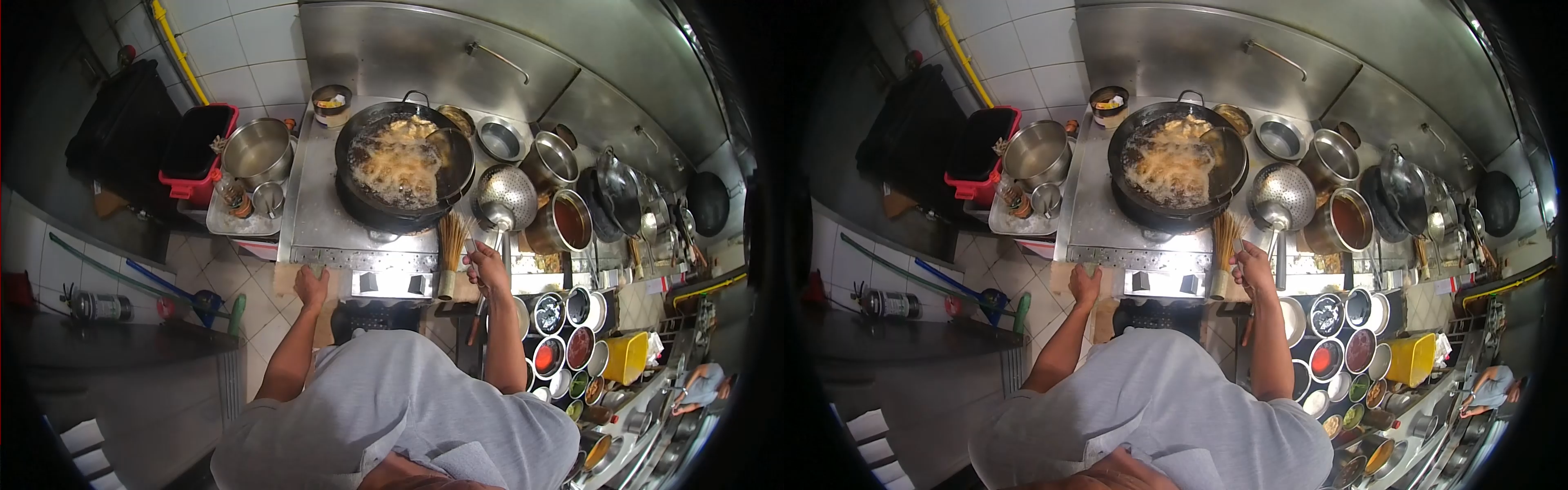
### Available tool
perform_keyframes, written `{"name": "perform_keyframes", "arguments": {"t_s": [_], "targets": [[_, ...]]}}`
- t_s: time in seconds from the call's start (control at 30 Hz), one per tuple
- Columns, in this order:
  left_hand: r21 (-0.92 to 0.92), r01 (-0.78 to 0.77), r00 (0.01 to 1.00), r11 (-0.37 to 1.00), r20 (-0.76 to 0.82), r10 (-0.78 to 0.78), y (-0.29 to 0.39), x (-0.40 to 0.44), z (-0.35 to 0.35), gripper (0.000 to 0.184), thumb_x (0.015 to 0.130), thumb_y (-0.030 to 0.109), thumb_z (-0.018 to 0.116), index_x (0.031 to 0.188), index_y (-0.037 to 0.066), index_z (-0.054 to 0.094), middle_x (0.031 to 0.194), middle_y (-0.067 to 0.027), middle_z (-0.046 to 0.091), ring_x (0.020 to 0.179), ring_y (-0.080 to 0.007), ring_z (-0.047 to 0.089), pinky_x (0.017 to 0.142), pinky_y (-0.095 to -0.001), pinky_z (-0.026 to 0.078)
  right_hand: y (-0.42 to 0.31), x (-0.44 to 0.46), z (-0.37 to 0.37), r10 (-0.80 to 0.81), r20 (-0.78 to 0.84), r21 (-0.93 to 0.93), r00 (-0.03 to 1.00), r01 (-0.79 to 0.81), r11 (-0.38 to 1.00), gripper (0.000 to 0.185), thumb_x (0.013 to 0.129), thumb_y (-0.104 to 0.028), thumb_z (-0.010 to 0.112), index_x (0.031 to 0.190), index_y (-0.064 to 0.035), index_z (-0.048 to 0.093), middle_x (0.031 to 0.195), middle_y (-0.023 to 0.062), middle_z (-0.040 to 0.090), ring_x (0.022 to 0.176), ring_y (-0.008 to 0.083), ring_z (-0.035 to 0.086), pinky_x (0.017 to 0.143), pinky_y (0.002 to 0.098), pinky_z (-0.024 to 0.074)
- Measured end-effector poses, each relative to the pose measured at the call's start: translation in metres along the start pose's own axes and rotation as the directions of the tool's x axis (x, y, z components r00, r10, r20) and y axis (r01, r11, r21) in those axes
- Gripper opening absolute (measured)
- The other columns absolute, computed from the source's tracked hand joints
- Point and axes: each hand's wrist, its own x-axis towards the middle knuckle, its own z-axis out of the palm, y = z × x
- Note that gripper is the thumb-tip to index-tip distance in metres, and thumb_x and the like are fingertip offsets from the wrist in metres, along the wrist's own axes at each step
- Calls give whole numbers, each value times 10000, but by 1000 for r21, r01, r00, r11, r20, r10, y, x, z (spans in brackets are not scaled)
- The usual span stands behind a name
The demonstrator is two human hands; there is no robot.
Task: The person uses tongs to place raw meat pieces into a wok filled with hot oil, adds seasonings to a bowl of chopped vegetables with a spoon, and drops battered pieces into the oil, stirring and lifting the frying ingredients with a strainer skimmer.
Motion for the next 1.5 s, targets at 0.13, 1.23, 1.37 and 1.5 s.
{"name": "perform_keyframes", "arguments": {"t_s": [0.13,1.23,1.37,1.5], "targets": [[-7,8,1000,1000,1,-8,1,0,-2,618,828,453,738,1199,-13,572,1156,-234,632,1126,-420,590,923,-571,452,12,12,-1,68,113,137,991,-83,987,525,974,-20,479,1484,-11,354,811,66,590,483,96,453,388,218,348],[5,-10,1000,1000,-2,10,4,-1,-5,604,831,439,732,1197,-13,568,1137,-234,627,1121,-420,585,915,-556,458,-5,-15,-4,47,224,120,974,-76,990,213,1005,-53,506,1210,-84,552,775,24,576,409,31,375,328,167,263],[10,-33,999,999,-10,33,3,-1,-4,598,827,438,739,1181,-13,569,1125,-232,631,1101,-421,595,901,-556,465,-1,-17,-4,31,186,121,982,-54,991,278,1003,-70,502,1276,-37,543,771,25,581,427,44,394,350,187,284],[19,-47,998,999,-35,47,1,-1,-2,598,820,432,751,1177,-11,569,1103,-227,641,1063,-424,612,874,-555,480,-6,-15,-10,6,168,96,986,-23,995,290,994,-70,514,1277,-27,555,768,21,584,435,50,400,366,199,289]]}}
